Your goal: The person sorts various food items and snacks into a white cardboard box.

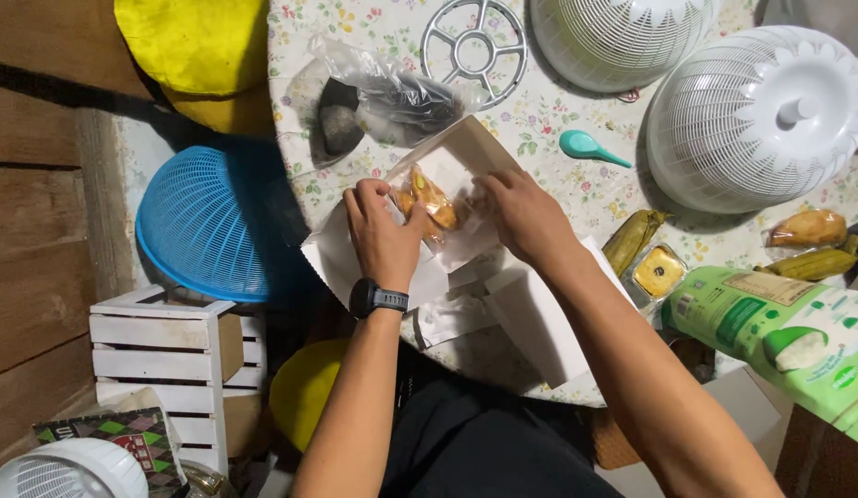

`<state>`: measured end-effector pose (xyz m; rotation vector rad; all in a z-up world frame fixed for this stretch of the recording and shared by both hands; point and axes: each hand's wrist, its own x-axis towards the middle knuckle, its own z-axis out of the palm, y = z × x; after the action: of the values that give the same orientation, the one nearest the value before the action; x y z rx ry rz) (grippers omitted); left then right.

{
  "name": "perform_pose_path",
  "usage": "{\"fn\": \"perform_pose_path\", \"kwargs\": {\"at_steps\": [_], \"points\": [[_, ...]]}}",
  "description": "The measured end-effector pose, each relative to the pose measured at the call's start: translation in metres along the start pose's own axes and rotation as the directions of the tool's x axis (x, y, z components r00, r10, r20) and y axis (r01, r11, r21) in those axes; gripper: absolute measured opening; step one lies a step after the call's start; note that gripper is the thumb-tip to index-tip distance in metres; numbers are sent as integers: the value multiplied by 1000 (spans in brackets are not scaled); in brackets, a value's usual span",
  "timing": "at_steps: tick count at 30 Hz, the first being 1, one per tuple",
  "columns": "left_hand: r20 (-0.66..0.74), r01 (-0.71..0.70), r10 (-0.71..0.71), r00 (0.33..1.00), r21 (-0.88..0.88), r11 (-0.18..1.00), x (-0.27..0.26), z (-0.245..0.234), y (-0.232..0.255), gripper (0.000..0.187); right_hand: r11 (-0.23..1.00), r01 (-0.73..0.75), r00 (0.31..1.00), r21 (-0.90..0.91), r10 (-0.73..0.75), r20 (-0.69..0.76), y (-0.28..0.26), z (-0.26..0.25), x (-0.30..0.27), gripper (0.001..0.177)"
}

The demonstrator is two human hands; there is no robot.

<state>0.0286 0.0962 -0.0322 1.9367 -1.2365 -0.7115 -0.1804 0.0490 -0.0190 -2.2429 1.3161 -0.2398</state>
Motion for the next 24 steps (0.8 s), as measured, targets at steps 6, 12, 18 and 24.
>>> {"fn": "perform_pose_path", "kwargs": {"at_steps": [6,12,18,24], "points": [[41,-30,30,999,-2,1000,2,2,-1,44,979,-35,999,-202,34,-11,-6,8,1,45],[108,-109,113,988,-41,993,7,13,12,43,948,-82,997,-308,81,-18,3,5,-13,25],[194,-43,55,979,-66,997,9,22,33,43,960,-254,964,-121,262,49,-6,-30,-17,31],[159,-286,259,953,181,941,-2,34,46,48,983,-92,967,-159,51,-250,-5,-27,-23,35]]}}
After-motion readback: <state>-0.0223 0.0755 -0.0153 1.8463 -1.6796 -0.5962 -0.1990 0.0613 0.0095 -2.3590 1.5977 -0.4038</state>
